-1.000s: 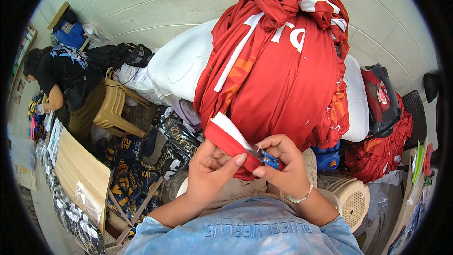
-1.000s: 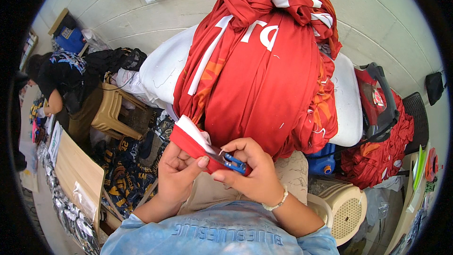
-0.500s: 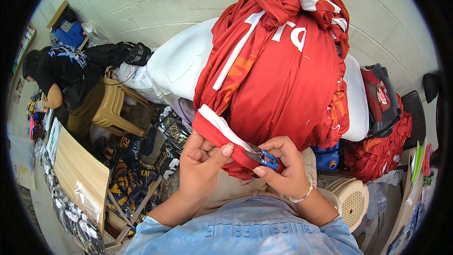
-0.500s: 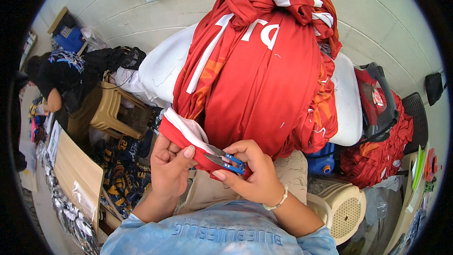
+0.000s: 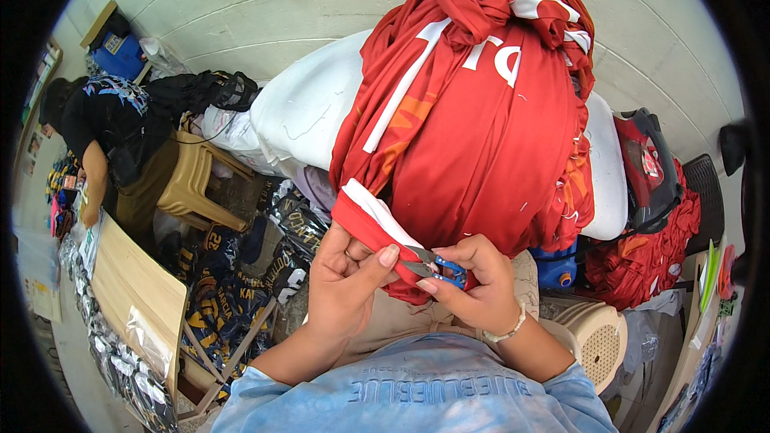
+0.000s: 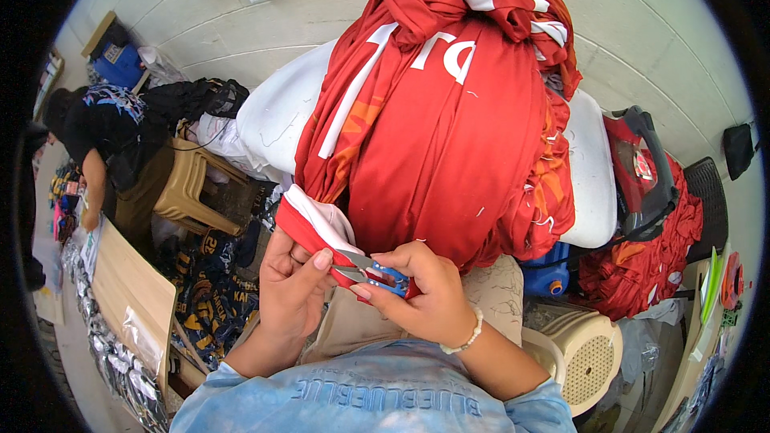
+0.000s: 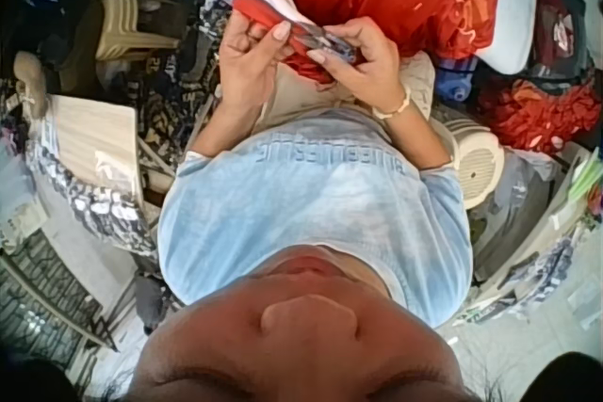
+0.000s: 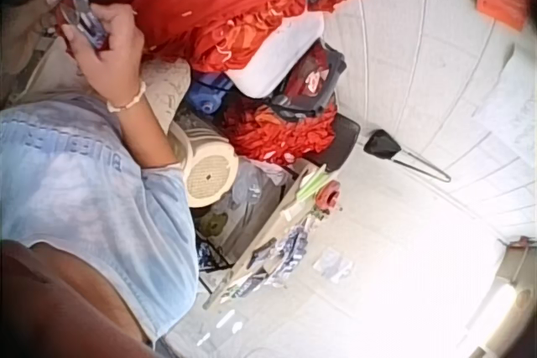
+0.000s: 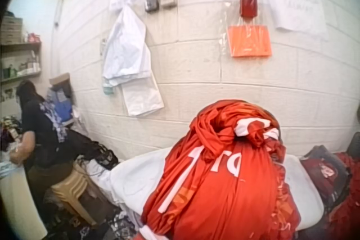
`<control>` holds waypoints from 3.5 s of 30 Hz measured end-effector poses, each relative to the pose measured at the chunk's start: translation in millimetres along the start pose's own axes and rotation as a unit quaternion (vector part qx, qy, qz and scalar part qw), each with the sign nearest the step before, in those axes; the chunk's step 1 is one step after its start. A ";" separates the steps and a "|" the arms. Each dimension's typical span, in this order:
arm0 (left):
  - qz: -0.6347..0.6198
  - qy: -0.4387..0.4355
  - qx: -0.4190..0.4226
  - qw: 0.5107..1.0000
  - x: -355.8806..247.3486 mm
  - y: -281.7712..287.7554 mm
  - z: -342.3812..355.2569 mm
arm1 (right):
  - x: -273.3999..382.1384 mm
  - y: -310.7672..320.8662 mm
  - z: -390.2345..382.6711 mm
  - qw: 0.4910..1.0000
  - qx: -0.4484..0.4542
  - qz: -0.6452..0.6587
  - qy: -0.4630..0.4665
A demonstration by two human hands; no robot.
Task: The person uses scissors to cut a white strip along the edge of a red garment. They hold the fabric with one hand and cut with the other, working along the seam. The person occasionally adjusts the fabric to continue cutting.
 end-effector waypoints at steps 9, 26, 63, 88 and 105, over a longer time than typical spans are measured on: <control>0.006 0.013 0.020 1.000 -1.3 -2.3 -0.8 | 2.2 2.6 -0.4 0.999 0.000 0.027 -0.030; 0.060 -0.009 0.037 0.997 2.6 0.0 -5.2 | 11.4 6.1 4.0 0.997 0.003 -0.080 -0.001; 0.067 -0.026 0.050 0.996 1.4 -0.1 -3.9 | 8.8 1.2 2.7 1.000 -0.014 -0.012 -0.015; 0.053 0.007 0.026 0.998 6.5 -2.2 -0.5 | -8.9 -2.1 -5.5 0.986 0.006 0.086 -0.144; -0.108 0.098 -0.038 0.989 18.5 16.8 1.7 | -5.9 12.4 -8.4 0.988 0.118 -0.004 -0.103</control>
Point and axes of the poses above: each hand's wrist, its own z-axis towards the middle knuckle, its own y-axis out of the back of the hand, x = y × z, the point moved 3 cm from there along z, towards the middle knuckle, and after that the axes turned 1 degree about -y, right-handed, at the moved point
